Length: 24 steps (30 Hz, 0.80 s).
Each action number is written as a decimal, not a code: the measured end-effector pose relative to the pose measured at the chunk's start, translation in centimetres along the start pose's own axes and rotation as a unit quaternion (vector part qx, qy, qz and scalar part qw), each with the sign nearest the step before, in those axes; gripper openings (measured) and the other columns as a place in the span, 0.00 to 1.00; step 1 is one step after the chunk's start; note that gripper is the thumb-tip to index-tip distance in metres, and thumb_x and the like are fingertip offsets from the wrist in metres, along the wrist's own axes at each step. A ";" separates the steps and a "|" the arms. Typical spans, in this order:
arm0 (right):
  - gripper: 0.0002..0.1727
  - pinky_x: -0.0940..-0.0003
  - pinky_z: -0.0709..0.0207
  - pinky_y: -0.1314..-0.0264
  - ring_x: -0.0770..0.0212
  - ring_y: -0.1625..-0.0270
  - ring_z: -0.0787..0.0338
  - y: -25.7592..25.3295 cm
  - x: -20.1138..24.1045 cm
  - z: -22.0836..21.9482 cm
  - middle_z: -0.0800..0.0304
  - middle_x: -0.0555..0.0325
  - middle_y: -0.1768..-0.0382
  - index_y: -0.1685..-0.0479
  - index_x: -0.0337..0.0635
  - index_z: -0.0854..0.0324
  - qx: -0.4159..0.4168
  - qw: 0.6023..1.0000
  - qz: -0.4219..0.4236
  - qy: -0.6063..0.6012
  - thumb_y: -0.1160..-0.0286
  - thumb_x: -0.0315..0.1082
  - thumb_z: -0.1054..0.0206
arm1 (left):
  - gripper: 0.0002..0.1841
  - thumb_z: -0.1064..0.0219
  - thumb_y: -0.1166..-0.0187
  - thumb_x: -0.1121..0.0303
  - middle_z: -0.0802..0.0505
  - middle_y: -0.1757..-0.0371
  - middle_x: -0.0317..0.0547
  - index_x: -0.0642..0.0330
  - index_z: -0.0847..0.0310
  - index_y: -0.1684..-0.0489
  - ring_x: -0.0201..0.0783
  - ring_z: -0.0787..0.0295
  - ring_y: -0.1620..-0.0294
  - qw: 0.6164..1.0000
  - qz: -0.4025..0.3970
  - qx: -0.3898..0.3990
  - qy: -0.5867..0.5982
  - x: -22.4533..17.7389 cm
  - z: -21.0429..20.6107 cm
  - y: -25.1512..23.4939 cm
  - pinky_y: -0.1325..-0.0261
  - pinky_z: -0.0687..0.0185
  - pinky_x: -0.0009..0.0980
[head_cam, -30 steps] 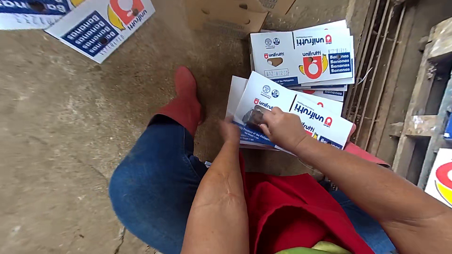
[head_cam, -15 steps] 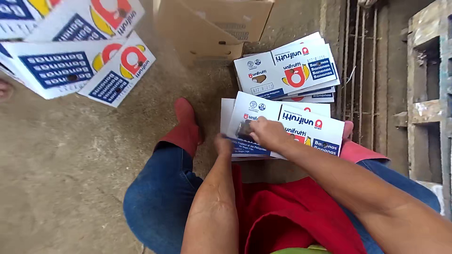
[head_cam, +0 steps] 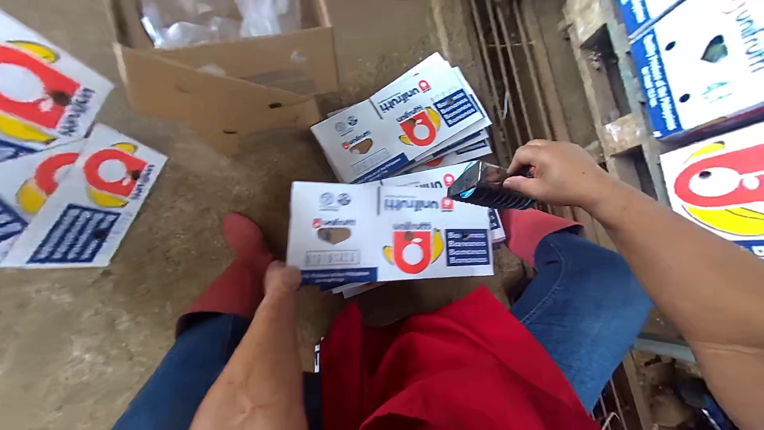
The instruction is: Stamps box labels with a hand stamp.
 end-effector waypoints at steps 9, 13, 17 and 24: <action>0.09 0.34 0.20 0.48 0.37 0.46 0.10 -0.3 -2.0 -5.6 0.12 0.39 0.52 0.54 0.34 0.12 0.119 0.992 -0.032 0.023 0.19 0.33 0.30 | 0.21 0.43 0.13 0.73 0.22 0.24 0.75 0.79 0.27 0.27 0.65 0.27 0.19 0.995 0.062 -0.031 -0.070 -0.2 -1.1 0.1 0.20 0.33 0.60; 0.09 0.37 0.19 0.50 0.39 0.48 0.10 -0.8 -1.9 -7.5 0.13 0.40 0.53 0.54 0.33 0.13 0.146 0.989 -0.020 0.027 0.18 0.32 0.32 | 0.20 0.42 0.15 0.74 0.20 0.25 0.75 0.78 0.25 0.30 0.65 0.24 0.22 0.995 0.080 -0.046 -0.048 0.4 -1.5 -0.7 0.23 0.30 0.62; 0.09 0.38 0.18 0.53 0.37 0.51 0.09 -1.0 -2.1 -8.3 0.13 0.39 0.55 0.55 0.33 0.13 0.137 0.990 -0.002 0.037 0.19 0.32 0.32 | 0.19 0.43 0.16 0.75 0.21 0.26 0.78 0.79 0.25 0.31 0.70 0.26 0.23 0.995 0.083 -0.055 -0.017 0.8 -1.7 -1.0 0.26 0.31 0.67; 0.09 0.39 0.17 0.56 0.35 0.54 0.09 0.0 -1.2 -10.0 0.14 0.36 0.55 0.55 0.32 0.14 0.138 0.989 -0.008 0.062 0.17 0.32 0.33 | 0.19 0.45 0.16 0.72 0.20 0.28 0.77 0.75 0.25 0.31 0.71 0.24 0.27 0.992 0.098 -0.074 0.016 1.5 -2.1 -2.1 0.33 0.29 0.72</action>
Point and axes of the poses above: each hand's wrist, its own y-axis away from the middle knuckle, its own z-axis out of the back of the hand, x = y × z, the point moved 1 cm from there along -y, towards the middle knuckle
